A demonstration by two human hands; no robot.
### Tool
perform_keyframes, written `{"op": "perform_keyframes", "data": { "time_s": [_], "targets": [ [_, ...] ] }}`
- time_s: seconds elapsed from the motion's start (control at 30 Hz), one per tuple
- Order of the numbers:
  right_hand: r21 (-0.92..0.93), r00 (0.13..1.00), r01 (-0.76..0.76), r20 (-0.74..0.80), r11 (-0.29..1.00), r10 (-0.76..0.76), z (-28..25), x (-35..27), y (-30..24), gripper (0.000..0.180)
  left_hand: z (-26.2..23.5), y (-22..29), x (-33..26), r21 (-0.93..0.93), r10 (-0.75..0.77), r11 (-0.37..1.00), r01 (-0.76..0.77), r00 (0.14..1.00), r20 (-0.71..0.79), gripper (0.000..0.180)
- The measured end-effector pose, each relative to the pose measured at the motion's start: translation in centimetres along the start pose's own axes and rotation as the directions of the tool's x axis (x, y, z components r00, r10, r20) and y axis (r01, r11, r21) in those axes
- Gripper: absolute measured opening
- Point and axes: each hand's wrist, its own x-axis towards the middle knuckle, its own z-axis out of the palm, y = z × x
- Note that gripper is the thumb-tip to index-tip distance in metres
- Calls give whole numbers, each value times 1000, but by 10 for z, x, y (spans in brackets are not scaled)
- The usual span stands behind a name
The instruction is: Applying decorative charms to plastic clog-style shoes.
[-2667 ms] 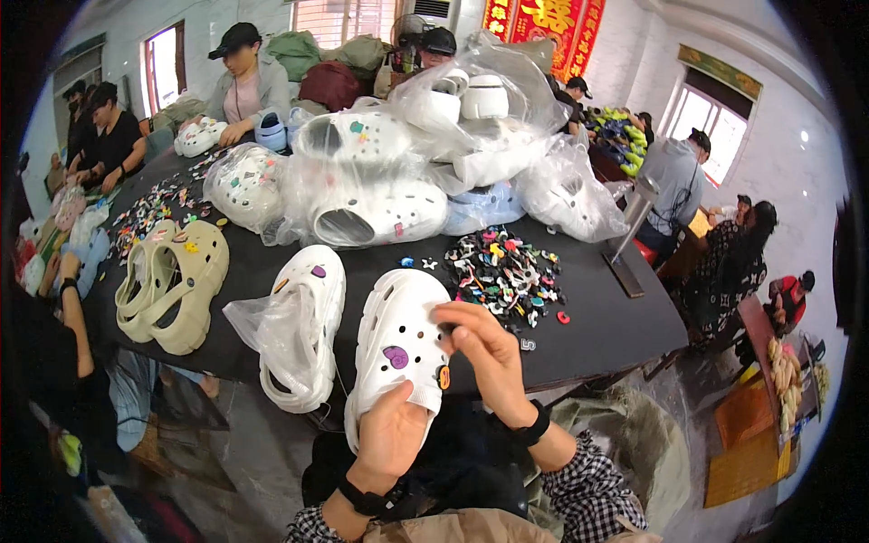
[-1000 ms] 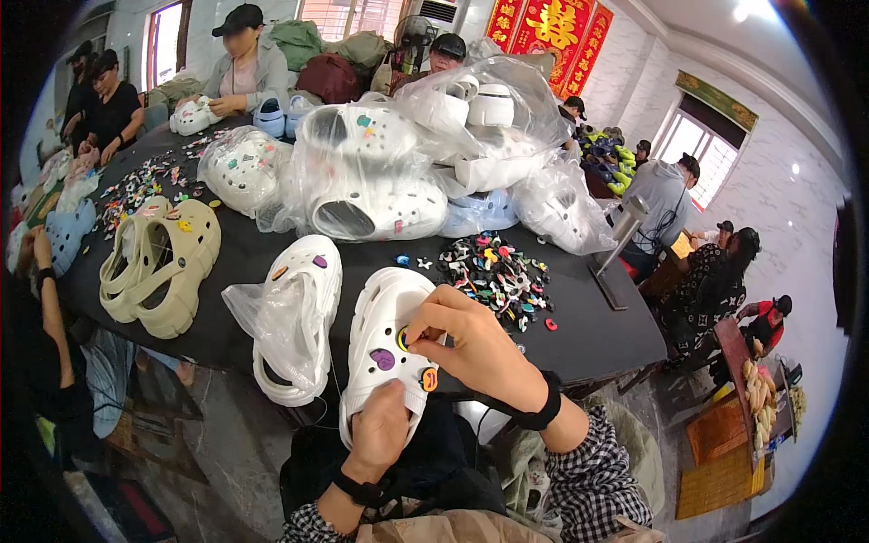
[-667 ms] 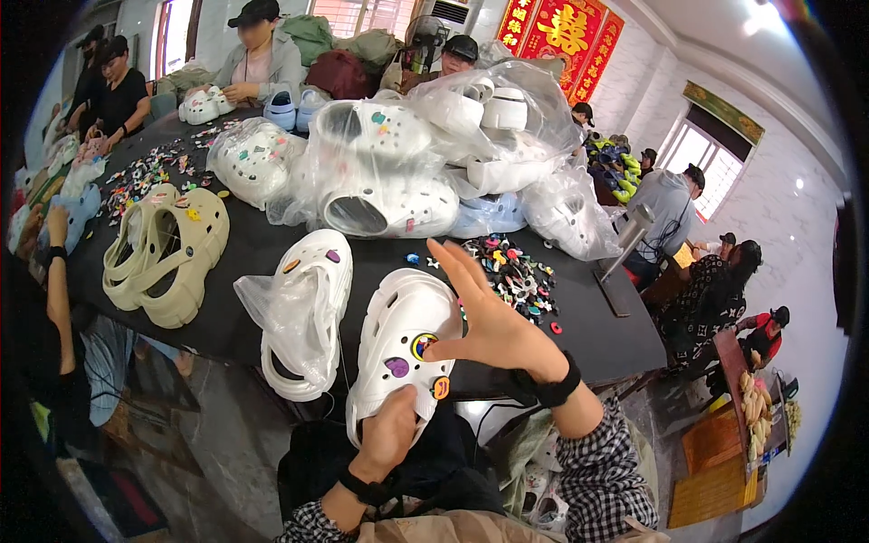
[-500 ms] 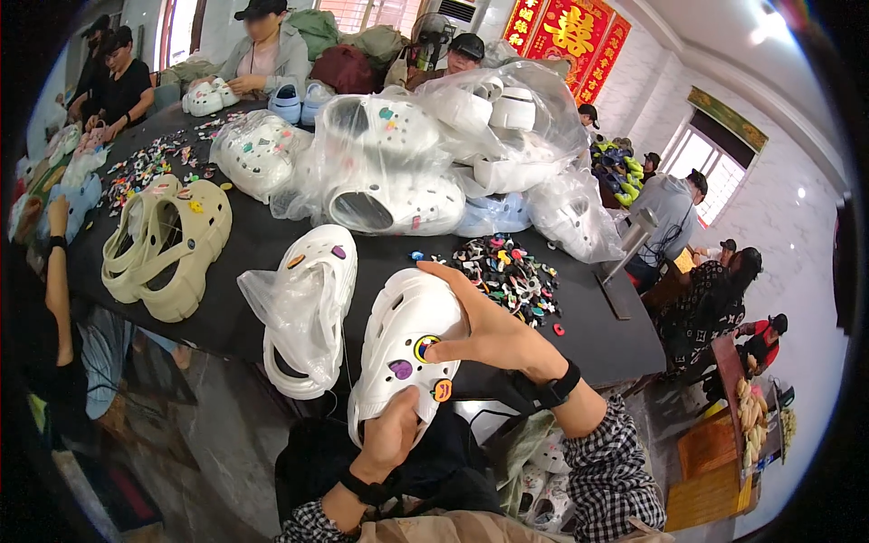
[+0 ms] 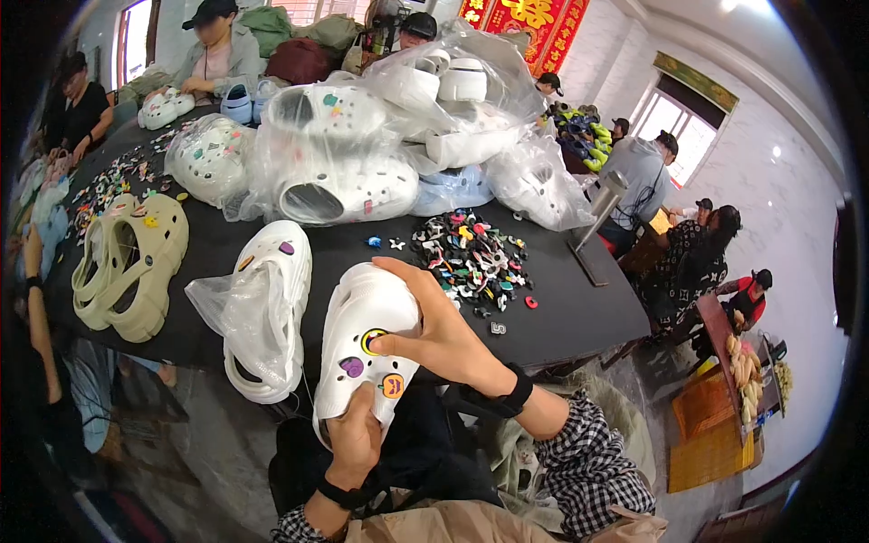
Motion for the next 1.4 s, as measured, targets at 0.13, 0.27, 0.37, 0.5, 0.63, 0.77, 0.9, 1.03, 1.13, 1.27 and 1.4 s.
{"op": "perform_keyframes", "data": {
  "time_s": [0.13,0.27,0.37,0.5,0.63,0.77,0.9,1.03,1.13,1.27,1.4],
  "targets": [
    [53,999,12,-48,999,-9,8,-4,-2,83,1,1,-3,39,17,999,-16,999,-30,42],
    [18,996,32,-84,999,-31,11,-6,0,83,5,5,-6,26,39,999,-38,998,-57,39],
    [-16,992,20,-121,1000,-21,15,-16,-4,82,-6,6,-7,42,-10,999,14,997,-76,38],
    [85,970,-43,-235,995,62,14,-48,2,87,8,25,-11,109,-110,989,101,991,80,39],
    [176,945,-88,-296,981,138,28,-80,6,92,-2,25,-19,303,-72,953,25,987,143,41],
    [347,906,-129,-339,929,252,41,-98,6,93,-12,18,-17,426,-159,901,81,975,152,38],
    [168,890,-80,-432,982,147,50,-117,34,92,-16,14,-16,488,-165,870,70,974,154,30],
    [93,881,-121,-448,988,150,56,-120,43,92,-12,14,-18,498,-121,867,27,980,156,28],
    [97,857,-115,-494,989,148,62,-117,39,90,-15,12,-19,565,-95,825,-9,984,154,27],
    [246,819,-103,-528,964,222,68,-110,25,88,-14,11,-20,586,-45,809,-56,987,156,26],
    [334,805,-72,-536,940,252,68,-105,24,86,-14,10,-18,589,-31,804,-83,983,181,27]
  ]
}}
